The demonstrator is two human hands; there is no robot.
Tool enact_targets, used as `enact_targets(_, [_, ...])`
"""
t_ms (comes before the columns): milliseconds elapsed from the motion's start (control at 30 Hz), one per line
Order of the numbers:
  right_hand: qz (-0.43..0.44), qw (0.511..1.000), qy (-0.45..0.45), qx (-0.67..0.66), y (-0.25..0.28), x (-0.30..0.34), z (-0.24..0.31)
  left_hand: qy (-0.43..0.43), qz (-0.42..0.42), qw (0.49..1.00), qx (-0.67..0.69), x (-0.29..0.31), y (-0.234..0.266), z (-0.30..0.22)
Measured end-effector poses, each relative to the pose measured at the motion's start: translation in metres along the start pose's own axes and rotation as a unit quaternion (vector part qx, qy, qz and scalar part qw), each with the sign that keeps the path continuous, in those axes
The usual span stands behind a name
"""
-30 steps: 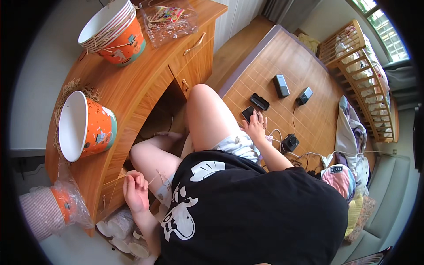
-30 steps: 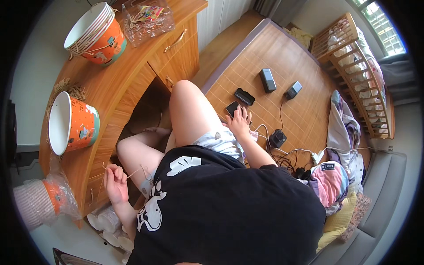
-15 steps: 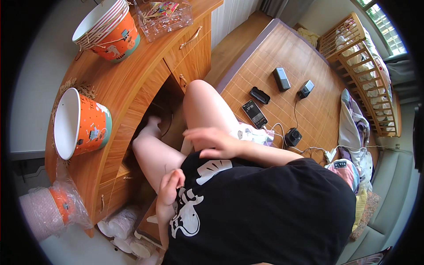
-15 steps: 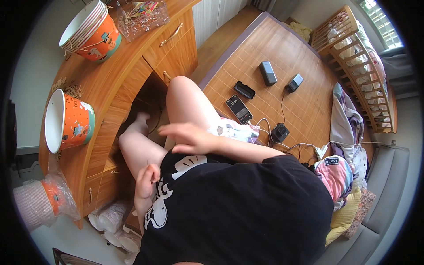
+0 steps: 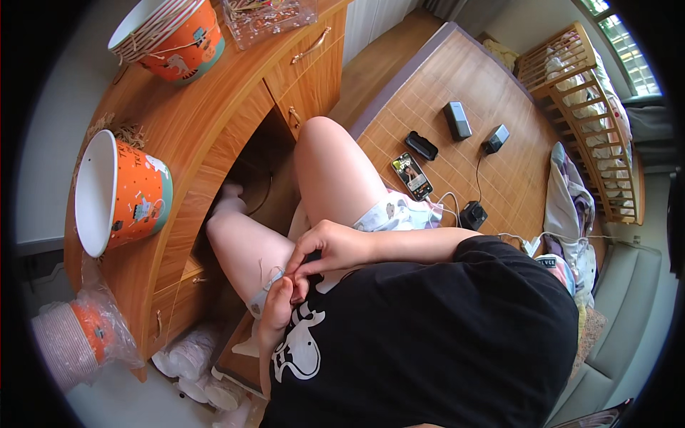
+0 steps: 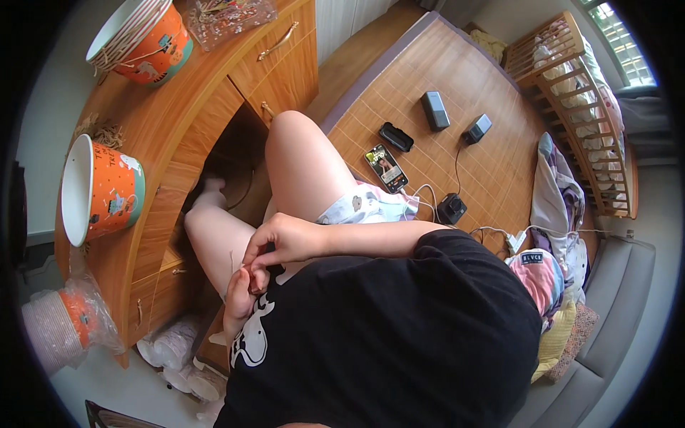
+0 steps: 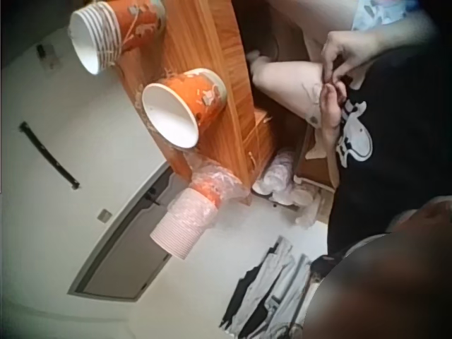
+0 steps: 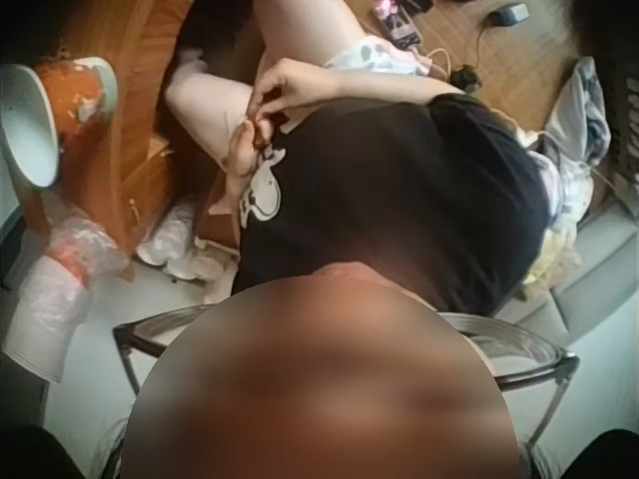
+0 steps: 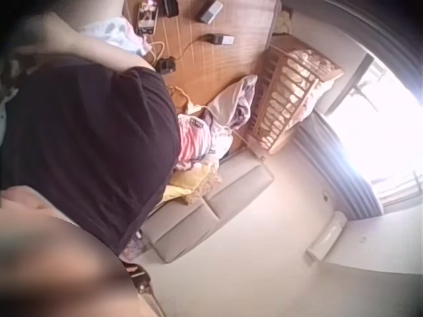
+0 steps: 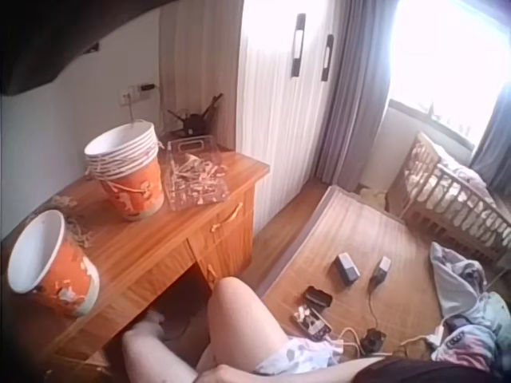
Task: Attaching pre-cut string handles to paper buckets as part of a manufacturing or packaging process.
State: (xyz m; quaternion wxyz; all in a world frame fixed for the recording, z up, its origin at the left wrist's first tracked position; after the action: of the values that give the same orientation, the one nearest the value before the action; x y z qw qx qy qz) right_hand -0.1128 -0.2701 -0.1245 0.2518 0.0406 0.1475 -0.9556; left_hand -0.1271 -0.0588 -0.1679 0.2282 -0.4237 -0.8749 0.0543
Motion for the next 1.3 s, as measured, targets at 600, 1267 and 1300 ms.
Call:
enact_targets(600, [-0.091,0.978,0.077,0.172,0.011,-0.004,0.001,0.0,-0.157,0.981,-0.117,-0.025,0.014,-0.011])
enact_targets(1267, [0.126,0.723,0.454,0.505,-0.041,-0.132,0.069,-0.199,-0.279,0.93,-0.136,0.026,0.071,-0.095])
enact_targets(1300, [0.122,0.719,0.463,0.504,-0.042,-0.143,0.081,-0.212,-0.35,0.884,-0.225,0.03,0.074,-0.109])
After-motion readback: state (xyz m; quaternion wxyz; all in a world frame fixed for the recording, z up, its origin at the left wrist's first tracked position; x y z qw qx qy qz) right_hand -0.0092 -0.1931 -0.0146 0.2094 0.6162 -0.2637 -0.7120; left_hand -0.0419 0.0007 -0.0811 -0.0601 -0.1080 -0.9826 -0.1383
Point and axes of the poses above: each hand's wrist, its own x-axis away from the middle knuckle, its own y-axis out of the back of the hand, z = x × y, the point moved 3 cm from there along -x, towards the middle knuckle, and after that the axes turned 13 degrees about -x, right-handed, at the moved point
